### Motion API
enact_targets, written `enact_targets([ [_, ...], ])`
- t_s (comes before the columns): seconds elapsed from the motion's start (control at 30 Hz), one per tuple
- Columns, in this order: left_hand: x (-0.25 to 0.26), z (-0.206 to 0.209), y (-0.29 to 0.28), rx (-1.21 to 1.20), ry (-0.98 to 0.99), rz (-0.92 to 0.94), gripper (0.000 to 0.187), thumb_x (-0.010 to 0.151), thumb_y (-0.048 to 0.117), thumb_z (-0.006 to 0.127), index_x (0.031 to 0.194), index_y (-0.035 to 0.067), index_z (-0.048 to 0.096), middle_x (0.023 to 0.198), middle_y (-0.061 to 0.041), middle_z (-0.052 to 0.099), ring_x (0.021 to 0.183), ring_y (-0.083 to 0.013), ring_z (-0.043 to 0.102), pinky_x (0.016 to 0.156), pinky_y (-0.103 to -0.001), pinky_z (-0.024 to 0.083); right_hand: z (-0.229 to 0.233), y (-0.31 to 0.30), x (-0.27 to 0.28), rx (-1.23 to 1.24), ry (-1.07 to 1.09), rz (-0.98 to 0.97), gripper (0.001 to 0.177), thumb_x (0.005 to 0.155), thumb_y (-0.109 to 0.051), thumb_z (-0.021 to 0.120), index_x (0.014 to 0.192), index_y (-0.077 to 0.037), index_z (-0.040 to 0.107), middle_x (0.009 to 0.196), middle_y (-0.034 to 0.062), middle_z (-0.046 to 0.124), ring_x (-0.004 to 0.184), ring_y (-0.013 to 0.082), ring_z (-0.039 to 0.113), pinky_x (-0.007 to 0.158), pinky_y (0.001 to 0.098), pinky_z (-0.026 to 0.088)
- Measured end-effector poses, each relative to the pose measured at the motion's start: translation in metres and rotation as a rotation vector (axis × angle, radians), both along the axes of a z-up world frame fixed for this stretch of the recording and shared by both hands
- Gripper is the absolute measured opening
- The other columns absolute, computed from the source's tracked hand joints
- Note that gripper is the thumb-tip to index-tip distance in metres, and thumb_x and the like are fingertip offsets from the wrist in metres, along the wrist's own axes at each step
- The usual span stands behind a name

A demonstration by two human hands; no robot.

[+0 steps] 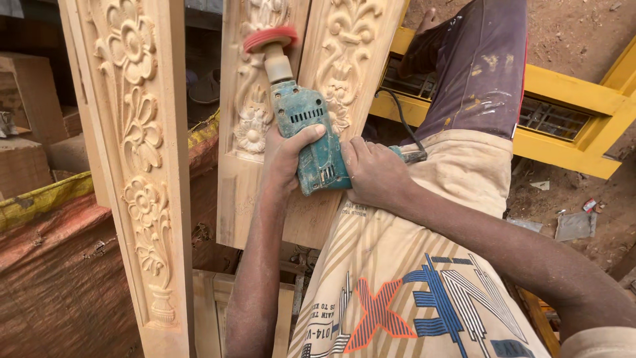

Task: The person sands decorative wood carvings using a power drill equipped with a sanding disc, moving the tool across the floral and geometric patterns of the wood panels.

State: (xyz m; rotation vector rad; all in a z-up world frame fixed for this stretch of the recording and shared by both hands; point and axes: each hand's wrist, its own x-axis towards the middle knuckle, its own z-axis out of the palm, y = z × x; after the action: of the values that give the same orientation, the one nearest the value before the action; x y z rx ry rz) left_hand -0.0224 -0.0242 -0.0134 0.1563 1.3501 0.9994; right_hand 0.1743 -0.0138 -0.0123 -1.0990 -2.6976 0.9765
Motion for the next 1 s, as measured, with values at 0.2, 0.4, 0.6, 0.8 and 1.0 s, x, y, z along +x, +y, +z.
enact_targets([
  [0.2,-0.013,0.007,0.001,-0.027,0.025,-0.035,0.037,0.08,0.011,0.079,0.11,-0.006,0.067,0.095,-0.011,0.073,0.08,-0.0182,0.073,0.075,-0.033,0.062,-0.003,-0.004,-0.012,-0.122,-0.046,-0.029,0.053,0.058,-0.013,0.078,0.103,0.004,0.057,0.089,0.0161,0.059,0.075,0.0333,0.066,0.065,0.0427,0.055],
  [0.4,-0.013,0.01,0.005,-0.058,0.079,-0.088,0.039,0.078,0.01,0.078,0.112,-0.003,0.064,0.094,-0.01,0.071,0.078,-0.018,0.072,0.072,-0.034,0.063,-0.008,-0.01,-0.015,-0.102,0.023,-0.008,0.061,0.057,-0.01,0.076,0.11,0.012,0.055,0.089,0.0173,0.059,0.075,0.0305,0.068,0.059,0.0375,0.057],
  [0.6,-0.019,0.01,0.007,-0.101,0.091,-0.13,0.038,0.08,0.011,0.078,0.112,-0.004,0.065,0.095,-0.011,0.07,0.078,-0.0181,0.07,0.072,-0.034,0.062,-0.007,-0.011,-0.015,-0.067,0.076,-0.039,0.059,0.055,-0.01,0.077,0.106,0.01,0.055,0.088,0.0155,0.058,0.077,0.0291,0.068,0.062,0.0363,0.057],
  [0.8,-0.022,0.015,0.009,-0.091,0.098,-0.164,0.04,0.08,0.01,0.079,0.114,-0.004,0.063,0.096,-0.01,0.068,0.078,-0.0168,0.069,0.071,-0.033,0.061,0.002,-0.008,-0.021,-0.232,0.04,-0.05,0.06,0.053,-0.009,0.078,0.104,0.012,0.054,0.089,0.0193,0.057,0.067,0.0318,0.066,0.051,0.0394,0.056],
  [1.0,-0.035,0.021,0.013,-0.171,0.114,-0.221,0.042,0.078,0.012,0.079,0.114,-0.004,0.063,0.094,-0.01,0.069,0.078,-0.017,0.071,0.07,-0.033,0.062,0.003,-0.013,-0.035,-0.287,0.029,-0.021,0.048,0.06,-0.005,0.075,0.099,0.011,0.052,0.088,0.0207,0.057,0.062,0.0319,0.067,0.046,0.0399,0.055],
])
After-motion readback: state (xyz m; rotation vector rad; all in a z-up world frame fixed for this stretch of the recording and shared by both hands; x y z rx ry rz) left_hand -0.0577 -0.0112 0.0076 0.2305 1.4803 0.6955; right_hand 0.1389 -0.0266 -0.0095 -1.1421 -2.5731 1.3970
